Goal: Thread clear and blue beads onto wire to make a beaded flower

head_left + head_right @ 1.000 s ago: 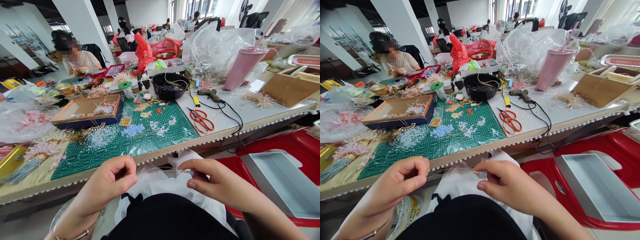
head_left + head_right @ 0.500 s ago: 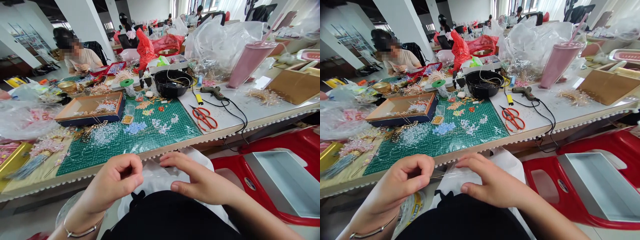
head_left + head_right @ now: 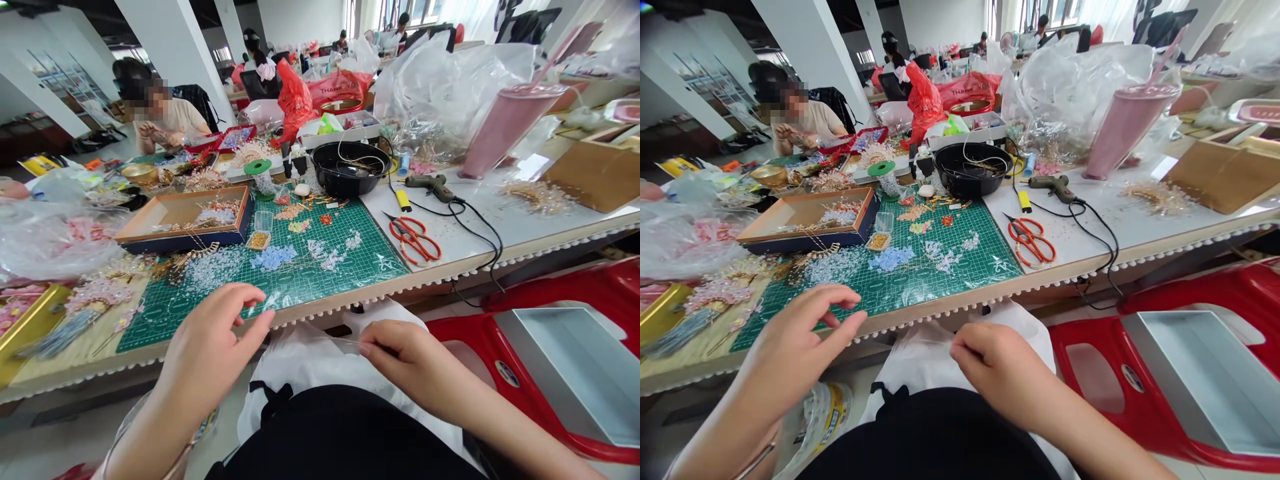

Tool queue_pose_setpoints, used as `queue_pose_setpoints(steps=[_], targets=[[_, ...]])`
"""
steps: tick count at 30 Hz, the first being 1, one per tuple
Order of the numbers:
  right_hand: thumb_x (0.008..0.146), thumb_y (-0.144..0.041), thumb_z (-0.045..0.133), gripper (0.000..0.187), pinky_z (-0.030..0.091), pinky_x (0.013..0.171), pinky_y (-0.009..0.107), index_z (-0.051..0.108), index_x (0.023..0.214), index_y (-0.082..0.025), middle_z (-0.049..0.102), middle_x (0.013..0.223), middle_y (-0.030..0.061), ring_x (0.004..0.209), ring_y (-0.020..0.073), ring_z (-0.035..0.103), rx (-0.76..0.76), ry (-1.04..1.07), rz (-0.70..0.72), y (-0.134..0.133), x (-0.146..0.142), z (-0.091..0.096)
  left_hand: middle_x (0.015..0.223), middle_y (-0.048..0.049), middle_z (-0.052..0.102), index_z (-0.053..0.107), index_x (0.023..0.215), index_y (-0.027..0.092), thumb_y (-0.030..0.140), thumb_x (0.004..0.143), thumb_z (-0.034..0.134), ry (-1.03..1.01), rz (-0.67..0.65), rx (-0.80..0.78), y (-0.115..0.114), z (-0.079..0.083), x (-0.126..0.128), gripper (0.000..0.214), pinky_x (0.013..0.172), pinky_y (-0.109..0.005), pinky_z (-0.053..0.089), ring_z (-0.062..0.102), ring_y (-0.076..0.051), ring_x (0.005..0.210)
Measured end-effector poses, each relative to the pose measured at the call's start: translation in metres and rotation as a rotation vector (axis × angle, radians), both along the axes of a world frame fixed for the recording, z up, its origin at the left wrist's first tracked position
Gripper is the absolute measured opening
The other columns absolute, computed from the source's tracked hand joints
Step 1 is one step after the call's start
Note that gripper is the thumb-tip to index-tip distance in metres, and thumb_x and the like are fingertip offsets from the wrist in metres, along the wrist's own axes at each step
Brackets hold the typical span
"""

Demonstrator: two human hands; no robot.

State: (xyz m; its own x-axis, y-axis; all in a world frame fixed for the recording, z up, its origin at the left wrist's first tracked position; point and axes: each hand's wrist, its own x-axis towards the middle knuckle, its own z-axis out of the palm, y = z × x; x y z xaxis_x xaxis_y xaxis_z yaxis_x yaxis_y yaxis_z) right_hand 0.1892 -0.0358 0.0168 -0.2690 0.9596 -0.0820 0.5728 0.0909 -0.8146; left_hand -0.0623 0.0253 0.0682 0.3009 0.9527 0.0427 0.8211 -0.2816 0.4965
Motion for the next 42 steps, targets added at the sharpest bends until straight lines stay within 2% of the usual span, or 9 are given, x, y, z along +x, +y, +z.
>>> queue_pose_setpoints(steps=[2,5,7,12,15,19,30,38,42], targets=[[0.089,-0.019,0.046,0.018,0.040,0.061,0.027,0.058,0.075,-0.019,0.059,0.069,0.0007,0.064,0.0140,0.052,0.098,-0.113,0.044,-0.001,-0.007,0.005,0.112,-0.0037,0.060,0.056,0.101,0.023,0.032,0.086,0.051,0.046,-0.083,0.091,-0.008,0.005,0.022,0.018,0.062,-0.026,0.040,0.051,-0.013,0.066],[0.088,-0.016,0.045,0.018,0.038,0.059,0.028,0.058,0.077,-0.018,0.060,0.070,0.0020,0.063,0.0145,0.052,0.184,-0.183,0.079,-0.004,-0.015,0.008,0.095,-0.0006,0.066,0.059,0.096,0.023,0.026,0.089,0.045,0.046,-0.396,-0.141,-0.016,0.004,0.053,0.016,0.065,-0.026,0.039,0.055,-0.015,0.071],[0.087,-0.017,0.047,0.014,0.039,0.058,0.027,0.059,0.081,-0.018,0.061,0.070,0.0016,0.064,0.0148,0.054,0.160,-0.172,0.057,-0.008,-0.013,0.008,0.082,0.0010,0.066,0.060,0.087,0.023,0.026,0.089,0.045,0.022,-0.446,-0.274,-0.018,-0.001,0.065,0.016,0.061,-0.025,0.036,0.056,-0.016,0.072],[0.083,-0.024,0.058,0.015,0.045,0.058,0.025,0.061,0.097,-0.024,0.067,0.078,-0.0004,0.066,0.0142,0.060,-0.101,-0.006,-0.044,-0.019,0.009,0.009,0.074,0.0015,0.064,0.060,0.077,0.021,0.026,0.086,0.048,-0.079,-0.374,-0.467,-0.014,-0.009,0.066,0.016,0.055,-0.022,0.036,0.055,-0.013,0.065],[0.084,-0.026,0.058,0.013,0.050,0.068,0.024,0.063,0.096,-0.025,0.069,0.088,0.0000,0.078,0.0147,0.064,-0.196,0.142,-0.057,-0.022,0.022,0.010,0.070,0.0024,0.061,0.059,0.077,0.020,0.030,0.086,0.048,-0.161,-0.307,-0.572,-0.013,-0.010,0.062,0.017,0.054,-0.022,0.038,0.054,-0.012,0.061],[0.086,-0.032,0.058,0.013,0.050,0.072,0.026,0.064,0.091,-0.022,0.068,0.083,0.0007,0.079,0.0151,0.064,-0.310,0.338,-0.047,-0.020,0.033,0.007,0.069,0.0029,0.060,0.057,0.079,0.019,0.031,0.086,0.048,-0.267,-0.256,-0.678,-0.011,-0.016,0.058,0.016,0.054,-0.022,0.039,0.054,-0.011,0.059],[0.083,-0.027,0.064,0.014,0.044,0.061,0.024,0.060,0.076,-0.016,0.060,0.067,-0.0013,0.060,0.0096,0.054,-0.481,0.806,-0.073,-0.005,0.026,-0.005,0.069,0.0018,0.058,0.058,0.082,0.019,0.031,0.085,0.049,-0.239,-0.352,-0.790,-0.006,-0.021,0.057,0.016,0.057,-0.022,0.037,0.050,-0.011,0.062],[0.076,-0.035,0.071,0.024,0.027,0.051,0.023,0.055,0.072,-0.017,0.045,0.061,-0.0055,0.054,0.0079,0.037,-0.494,0.701,-0.075,-0.002,0.028,-0.008,0.063,0.0055,0.041,0.056,0.081,0.018,0.034,0.086,0.051,-0.302,-0.347,-0.796,-0.002,-0.030,0.055,0.017,0.054,-0.022,0.029,0.035,-0.009,0.057],[0.077,-0.034,0.068,0.023,0.028,0.052,0.024,0.052,0.071,-0.019,0.044,0.063,-0.0052,0.057,0.0092,0.035,-0.442,0.569,-0.062,-0.002,0.031,-0.008,0.063,0.0056,0.041,0.056,0.081,0.019,0.035,0.087,0.051,-0.313,-0.334,-0.785,-0.001,-0.031,0.054,0.018,0.054,-0.023,0.028,0.035,-0.009,0.058]])
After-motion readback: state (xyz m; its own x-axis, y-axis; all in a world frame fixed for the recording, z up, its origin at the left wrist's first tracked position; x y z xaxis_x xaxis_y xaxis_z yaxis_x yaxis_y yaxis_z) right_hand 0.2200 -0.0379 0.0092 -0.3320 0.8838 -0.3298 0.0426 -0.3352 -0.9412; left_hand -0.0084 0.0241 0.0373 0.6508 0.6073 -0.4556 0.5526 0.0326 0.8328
